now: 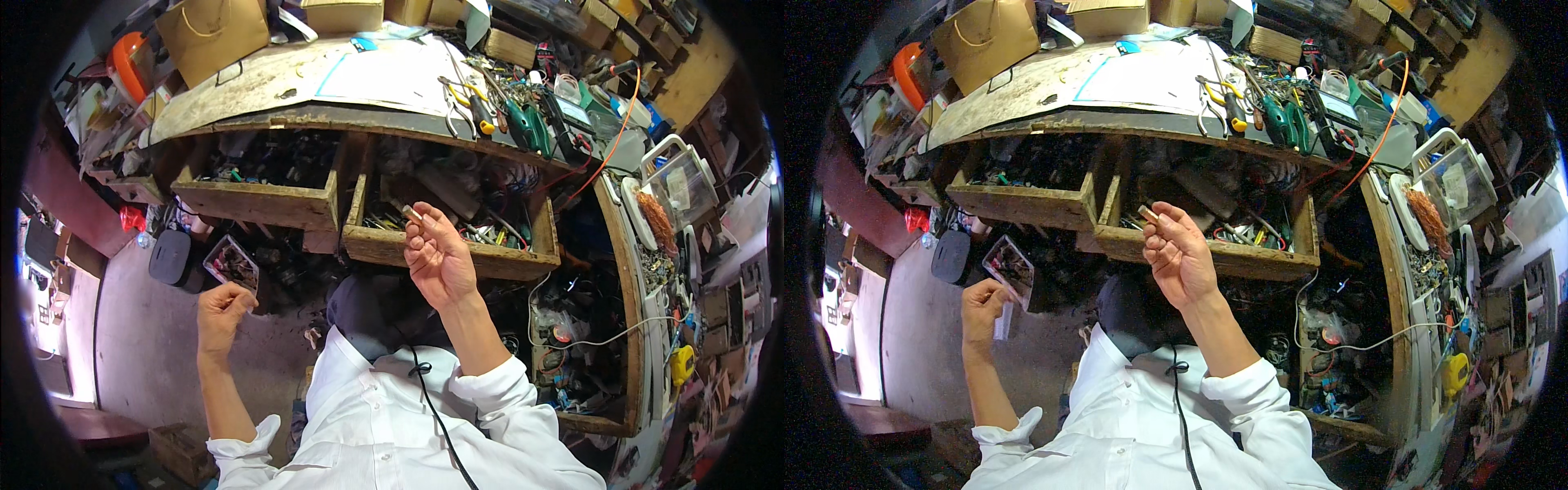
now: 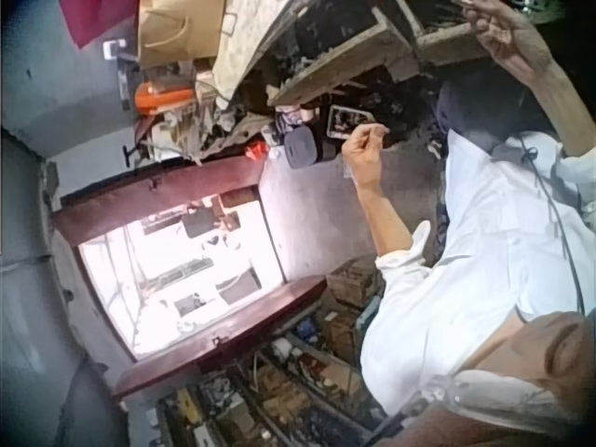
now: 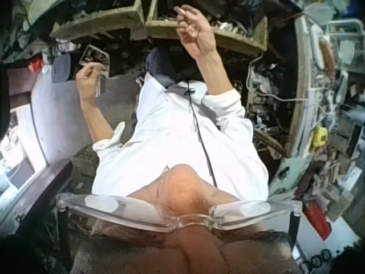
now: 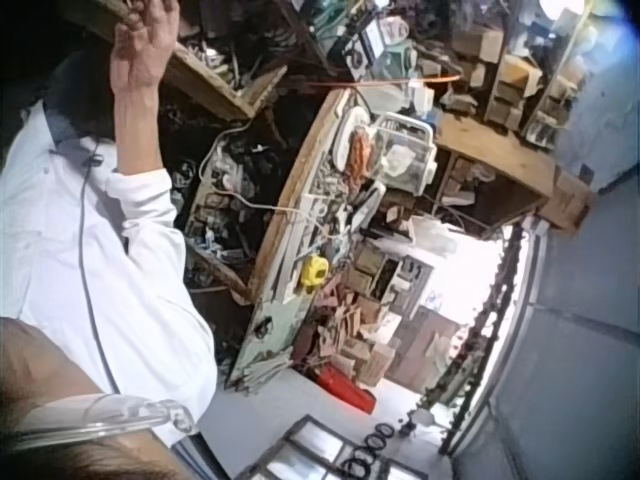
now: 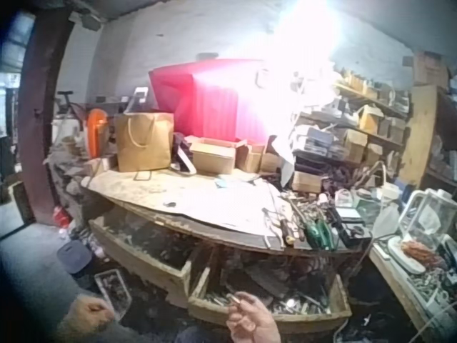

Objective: The person is assembling small electronic components at a cluttered workbench. They handle a small circuit board and a black cable, connecting them together. The person also picks up and examines other small parts from the drawer.

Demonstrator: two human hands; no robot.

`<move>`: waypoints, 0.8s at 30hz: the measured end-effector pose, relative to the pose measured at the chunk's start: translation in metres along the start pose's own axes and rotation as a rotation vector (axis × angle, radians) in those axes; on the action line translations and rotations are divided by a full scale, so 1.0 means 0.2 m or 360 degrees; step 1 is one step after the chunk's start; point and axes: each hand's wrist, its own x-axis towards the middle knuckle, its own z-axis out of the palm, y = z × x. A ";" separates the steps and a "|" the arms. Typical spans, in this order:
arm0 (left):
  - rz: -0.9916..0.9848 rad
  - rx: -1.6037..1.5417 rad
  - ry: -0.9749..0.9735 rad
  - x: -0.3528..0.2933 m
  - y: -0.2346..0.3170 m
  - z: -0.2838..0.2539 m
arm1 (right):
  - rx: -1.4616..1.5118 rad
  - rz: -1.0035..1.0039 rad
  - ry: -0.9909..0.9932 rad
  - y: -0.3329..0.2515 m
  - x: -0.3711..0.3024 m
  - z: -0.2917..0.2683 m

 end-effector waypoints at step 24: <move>0.0901 -0.0137 0.0269 0.08 0.60 -0.25 | -0.0201 0.0852 -0.0281 0.40 -0.02 -0.14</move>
